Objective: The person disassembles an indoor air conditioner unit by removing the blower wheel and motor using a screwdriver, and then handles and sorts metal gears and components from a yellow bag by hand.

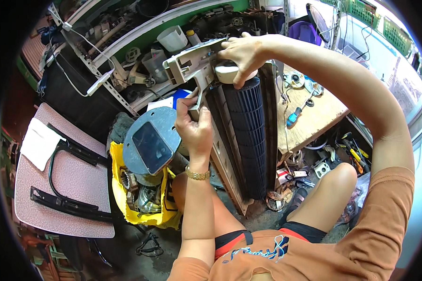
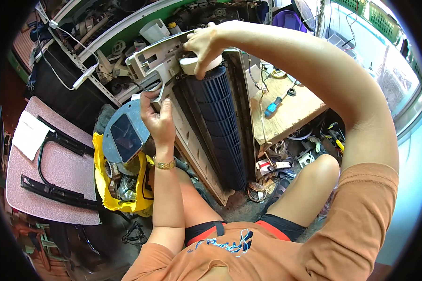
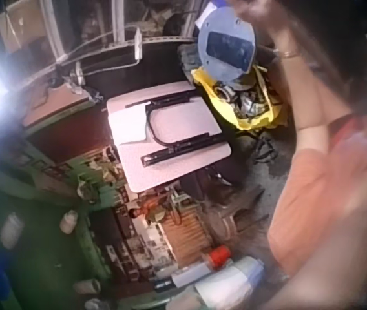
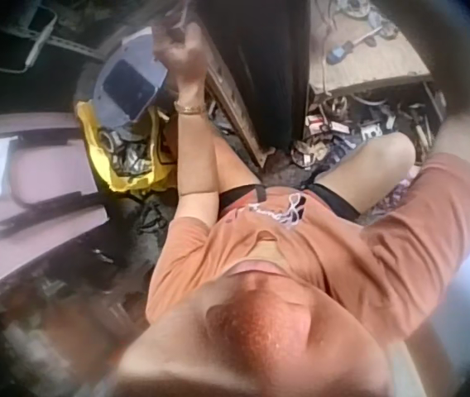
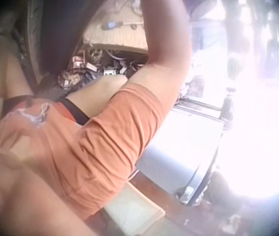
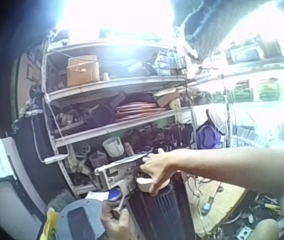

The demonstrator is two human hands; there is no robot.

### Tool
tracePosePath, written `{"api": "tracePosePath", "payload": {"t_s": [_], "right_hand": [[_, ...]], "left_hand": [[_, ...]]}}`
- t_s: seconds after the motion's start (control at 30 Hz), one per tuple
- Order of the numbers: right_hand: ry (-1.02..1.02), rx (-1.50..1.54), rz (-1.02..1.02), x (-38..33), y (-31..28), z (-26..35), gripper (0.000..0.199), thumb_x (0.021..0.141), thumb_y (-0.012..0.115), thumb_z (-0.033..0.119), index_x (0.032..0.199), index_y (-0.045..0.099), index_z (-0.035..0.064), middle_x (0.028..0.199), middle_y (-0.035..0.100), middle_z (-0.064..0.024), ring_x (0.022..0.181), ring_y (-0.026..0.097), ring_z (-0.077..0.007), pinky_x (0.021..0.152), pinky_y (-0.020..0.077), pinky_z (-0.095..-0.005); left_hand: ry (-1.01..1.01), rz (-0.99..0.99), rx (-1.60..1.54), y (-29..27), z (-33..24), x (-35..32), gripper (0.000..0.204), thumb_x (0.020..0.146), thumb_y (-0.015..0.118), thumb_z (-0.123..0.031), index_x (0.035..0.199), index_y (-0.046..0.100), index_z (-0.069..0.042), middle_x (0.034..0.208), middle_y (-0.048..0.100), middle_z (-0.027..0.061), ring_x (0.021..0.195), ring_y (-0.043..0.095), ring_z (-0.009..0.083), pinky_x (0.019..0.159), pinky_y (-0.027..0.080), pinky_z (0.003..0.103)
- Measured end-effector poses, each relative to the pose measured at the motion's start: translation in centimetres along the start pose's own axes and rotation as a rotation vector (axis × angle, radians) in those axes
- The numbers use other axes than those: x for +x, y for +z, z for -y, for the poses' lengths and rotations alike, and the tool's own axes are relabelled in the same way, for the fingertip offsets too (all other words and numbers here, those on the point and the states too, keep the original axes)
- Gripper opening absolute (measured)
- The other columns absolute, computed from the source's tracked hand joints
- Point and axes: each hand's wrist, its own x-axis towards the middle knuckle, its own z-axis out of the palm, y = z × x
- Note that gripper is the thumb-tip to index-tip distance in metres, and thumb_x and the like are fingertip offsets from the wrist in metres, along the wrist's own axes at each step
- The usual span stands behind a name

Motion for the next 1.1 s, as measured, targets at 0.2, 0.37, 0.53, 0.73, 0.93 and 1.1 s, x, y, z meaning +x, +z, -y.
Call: {"api": "tracePosePath", "payload": {"t_s": [0.2, 0.37, 0.53, 0.73, 0.93, 1.1], "right_hand": [[-0.132, 0.314, -0.089, -1.8, 0.6, -0.6, 0.078, 0.067, 0.073, 0.042, 0.130, 0.052, 0.0001, 0.125, 0.059, -0.0232, 0.118, 0.059, -0.0375, 0.100, 0.0453, -0.0504], [-0.309, 0.313, -0.316, -6.1, 1.5, -0.7, 0.063, 0.066, 0.068, 0.028, 0.124, 0.055, 0.0045, 0.118, 0.062, -0.0168, 0.118, 0.059, -0.0350, 0.107, 0.0395, -0.0477], [-0.106, 0.418, -0.826, -9.8, 4.7, 1.4, 0.060, 0.073, 0.083, 0.032, 0.122, 0.063, 0.0046, 0.129, 0.059, -0.0156, 0.125, 0.055, -0.0356, 0.108, 0.0431, -0.0478], [0.674, 1.002, -1.228, -11.0, 16.1, 13.2, 0.125, 0.061, 0.098, 0.036, 0.155, 0.024, 0.0031, 0.144, 0.046, -0.0212, 0.132, 0.047, -0.0325, 0.110, 0.0403, -0.0441], [0.652, 0.949, -1.243, -9.9, 18.4, 14.6, 0.110, 0.063, 0.094, 0.014, 0.151, 0.030, -0.0035, 0.127, 0.063, -0.0183, 0.117, 0.062, -0.0263, 0.106, 0.0474, -0.0391], [0.530, 1.208, -1.198, -11.8, 18.0, 12.8, 0.105, 0.063, 0.093, 0.024, 0.147, 0.037, -0.0060, 0.133, 0.059, -0.0221, 0.125, 0.056, -0.0310, 0.111, 0.0417, -0.0406]], "left_hand": [[0.128, -0.097, 0.053, 0.0, 0.2, 0.1, 0.018, 0.081, 0.066, 0.000, 0.098, 0.060, -0.002, 0.073, 0.059, 0.0034, 0.062, 0.050, 0.0110, 0.058, 0.041, 0.029], [0.162, -0.115, 0.079, 0.0, -0.9, -0.7, 0.021, 0.079, 0.067, -0.002, 0.099, 0.060, -0.003, 0.080, 0.063, 0.0081, 0.065, 0.057, 0.0189, 0.060, 0.044, 0.033], [0.133, -0.086, 0.139, -0.4, -1.9, -2.1, 0.018, 0.081, 0.067, -0.001, 0.098, 0.059, -0.003, 0.083, 0.063, 0.0056, 0.070, 0.057, 0.0168, 0.067, 0.046, 0.030], [0.137, -0.071, 0.154, -0.7, -3.6, -3.2, 0.022, 0.076, 0.067, -0.002, 0.097, 0.059, -0.002, 0.103, 0.071, 0.0182, 0.087, 0.068, 0.0367, 0.079, 0.053, 0.043], [0.101, -0.042, 0.137, -0.1, -4.7, -4.2, 0.025, 0.077, 0.067, -0.003, 0.100, 0.060, -0.002, 0.110, 0.071, 0.0187, 0.093, 0.068, 0.0379, 0.085, 0.053, 0.044], [0.241, -0.114, 0.225, -0.1, -4.2, -4.0, 0.027, 0.080, 0.069, -0.002, 0.106, 0.062, -0.003, 0.089, 0.070, 0.0082, 0.073, 0.064, 0.0175, 0.072, 0.051, 0.031]]}}
